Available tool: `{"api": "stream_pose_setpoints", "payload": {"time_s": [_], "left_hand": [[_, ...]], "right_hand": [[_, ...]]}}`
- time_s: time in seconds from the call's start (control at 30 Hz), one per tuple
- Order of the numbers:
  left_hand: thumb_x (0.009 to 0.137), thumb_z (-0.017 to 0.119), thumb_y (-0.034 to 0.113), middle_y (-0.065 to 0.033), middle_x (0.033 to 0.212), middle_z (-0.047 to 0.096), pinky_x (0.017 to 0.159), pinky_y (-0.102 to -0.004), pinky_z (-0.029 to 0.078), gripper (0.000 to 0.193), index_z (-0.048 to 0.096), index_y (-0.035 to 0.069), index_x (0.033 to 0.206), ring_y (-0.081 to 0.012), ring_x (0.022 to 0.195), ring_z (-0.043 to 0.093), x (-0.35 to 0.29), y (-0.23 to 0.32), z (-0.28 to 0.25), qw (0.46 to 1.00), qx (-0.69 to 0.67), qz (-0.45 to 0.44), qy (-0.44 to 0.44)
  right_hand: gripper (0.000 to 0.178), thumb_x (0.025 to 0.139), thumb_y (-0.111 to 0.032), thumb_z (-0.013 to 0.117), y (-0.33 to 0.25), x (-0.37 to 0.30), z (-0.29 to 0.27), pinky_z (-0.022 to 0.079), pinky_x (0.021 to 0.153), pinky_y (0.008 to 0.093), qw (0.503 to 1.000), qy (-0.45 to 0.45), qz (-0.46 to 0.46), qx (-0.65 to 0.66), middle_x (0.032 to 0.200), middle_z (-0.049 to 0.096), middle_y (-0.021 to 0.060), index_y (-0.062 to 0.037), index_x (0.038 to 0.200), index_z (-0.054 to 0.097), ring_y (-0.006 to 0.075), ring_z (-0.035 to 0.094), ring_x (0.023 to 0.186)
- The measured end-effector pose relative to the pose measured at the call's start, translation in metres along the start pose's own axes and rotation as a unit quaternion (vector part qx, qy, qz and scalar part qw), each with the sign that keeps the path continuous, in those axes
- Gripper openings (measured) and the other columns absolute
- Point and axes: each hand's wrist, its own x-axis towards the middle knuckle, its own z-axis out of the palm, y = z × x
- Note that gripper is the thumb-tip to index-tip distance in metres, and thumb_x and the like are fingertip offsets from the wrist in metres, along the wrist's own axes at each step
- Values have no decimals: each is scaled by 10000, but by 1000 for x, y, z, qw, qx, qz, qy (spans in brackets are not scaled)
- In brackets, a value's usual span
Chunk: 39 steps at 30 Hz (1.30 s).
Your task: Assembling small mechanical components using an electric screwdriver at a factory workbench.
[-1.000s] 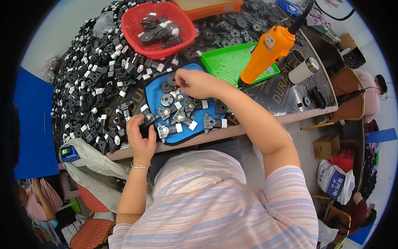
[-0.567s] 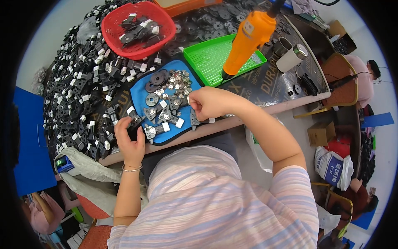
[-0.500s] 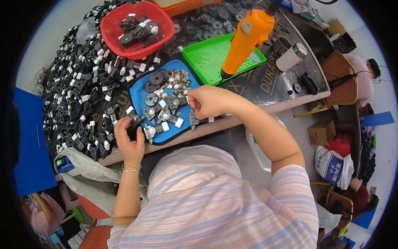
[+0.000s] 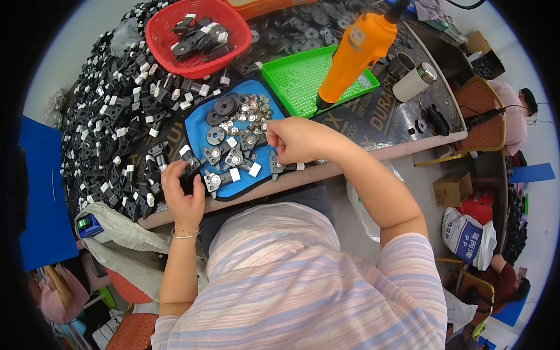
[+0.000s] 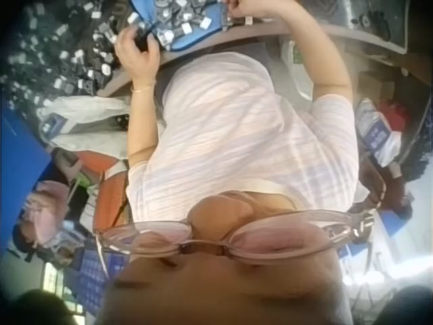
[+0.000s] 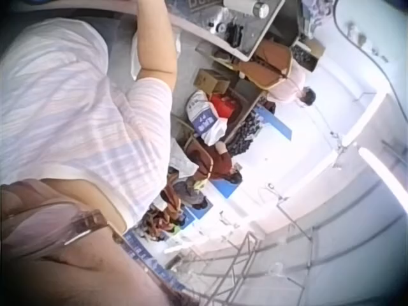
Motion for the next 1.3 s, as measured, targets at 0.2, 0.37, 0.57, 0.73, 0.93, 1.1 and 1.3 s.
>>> {"api": "stream_pose_setpoints", "payload": {"time_s": [0.2,0.37,0.57,0.73,0.93,1.1,1.3], "left_hand": [[717,649,18,-160,1102,545,882,-392,402,384,534,12,1083,-327,1016,509,0,1,-1,1000,4,-2,-1],[718,645,22,-158,1106,540,861,-399,400,398,522,14,1097,-333,995,509,-3,-1,-3,1000,7,7,0],[729,642,51,-154,1113,536,861,-406,392,388,523,16,1096,-329,1004,508,-2,-1,0,1000,5,5,1],[729,642,49,-150,1114,538,861,-403,390,382,525,15,1091,-326,1000,510,-1,0,-2,1000,5,3,-4],[728,644,44,-147,1114,541,859,-400,389,376,529,12,1084,-323,996,513,-1,0,-1,1000,3,7,-1],[727,646,44,-146,1113,541,854,-397,392,373,532,11,1081,-319,994,516,-1,0,-1,1000,3,11,2],[728,647,48,-145,1110,542,852,-394,393,370,535,11,1078,-317,993,516,-2,0,-1,1000,6,10,2]], "right_hand": [[215,707,-32,643,-7,13,1,460,617,345,985,155,-62,-38,760,615,92,-30,869,502,257,604,709],[198,717,-50,624,-13,45,4,457,656,420,975,153,-1,-159,810,627,91,-95,880,521,323,606,809],[170,727,-68,619,-9,47,6,459,616,432,957,168,9,-236,741,612,86,-103,864,525,315,611,750],[169,737,-74,617,-5,44,7,455,609,432,955,201,-4,-217,724,610,88,-95,864,509,321,609,738],[206,728,-59,635,0,38,5,457,649,418,969,211,-35,-125,752,617,85,-78,875,494,321,609,782],[216,725,-66,648,1,38,5,460,654,416,968,199,-27,-149,775,623,87,-78,881,499,320,610,791],[95,780,-106,588,-6,46,9,459,627,437,963,180,18,-200,749,621,108,-95,856,533,331,610,763]]}}
